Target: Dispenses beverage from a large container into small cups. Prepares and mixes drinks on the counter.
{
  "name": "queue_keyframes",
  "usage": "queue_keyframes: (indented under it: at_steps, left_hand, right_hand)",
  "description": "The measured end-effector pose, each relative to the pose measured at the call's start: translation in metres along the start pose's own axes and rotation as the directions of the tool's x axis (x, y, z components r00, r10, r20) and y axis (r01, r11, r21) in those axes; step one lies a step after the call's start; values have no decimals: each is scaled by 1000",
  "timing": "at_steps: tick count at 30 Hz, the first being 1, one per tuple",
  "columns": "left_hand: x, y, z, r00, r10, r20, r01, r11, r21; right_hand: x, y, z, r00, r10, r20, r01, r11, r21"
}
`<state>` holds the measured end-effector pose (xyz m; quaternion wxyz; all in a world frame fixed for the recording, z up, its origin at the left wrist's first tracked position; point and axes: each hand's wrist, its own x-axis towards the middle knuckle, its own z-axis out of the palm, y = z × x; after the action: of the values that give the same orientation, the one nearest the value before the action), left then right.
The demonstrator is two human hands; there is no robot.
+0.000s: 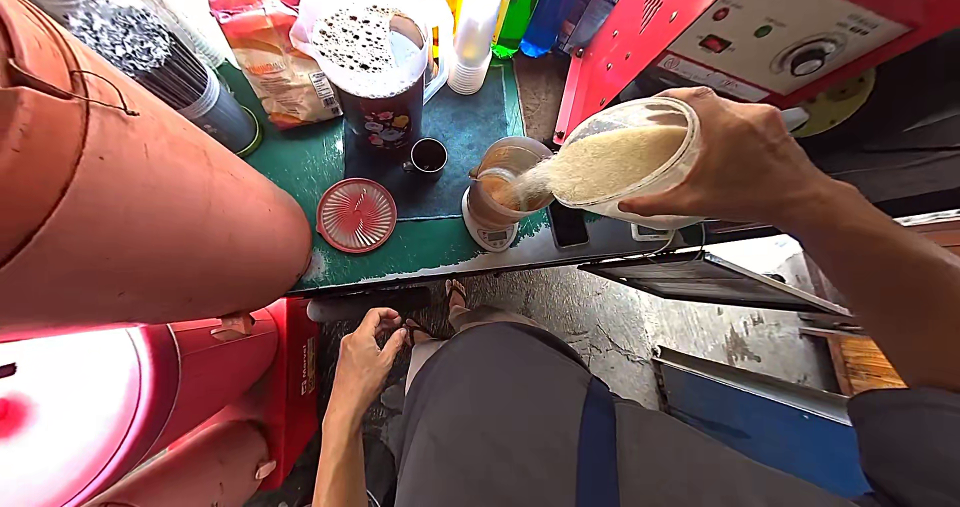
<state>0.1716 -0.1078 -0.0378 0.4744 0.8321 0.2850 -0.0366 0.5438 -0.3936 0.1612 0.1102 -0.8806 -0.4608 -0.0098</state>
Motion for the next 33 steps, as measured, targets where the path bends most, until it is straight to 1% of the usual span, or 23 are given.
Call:
queue_keyframes:
  at_steps: [2,3,6,10,16,19,26,33]
  left_hand:
    - [-2,4,-5,1000,-21,6,21,1000,8]
    - [-2,5,-7,999,-40,25,39,998,49]
    - [-2,5,-14,976,-148,160,112,970,214]
    - [-2,-10,-16,945,-217,246,139,944,298]
    - [-6,-17,-19,931,-265,250,184,935,304]
    - [-9,-22,-17,953,-227,200,156,935,318]
    - [-9,-32,-16,974,-187,126,143,944,296]
    - [-9,-34,-15,983,-147,108,112,954,280]
  right_hand:
    - [2,-1,-1,1000,-5,3,5,1000,-3]
    - [2,-1,-2,1000,-4,6,4,1000,-3]
    - [4,-2,-5,1000,-10,0,10,1000,-13]
    - [6,-6,-7,1000,-14,9,14,1000,-27]
    - [8,-6,-10,1000,-9,15,9,999,-43]
    - [9,-6,-12,1000,-19,16,19,999,-40]
    - [12,-6,-14,1000,-24,9,24,998,-60]
    - [14,-7,-15,1000,-16,25,18,998,-62]
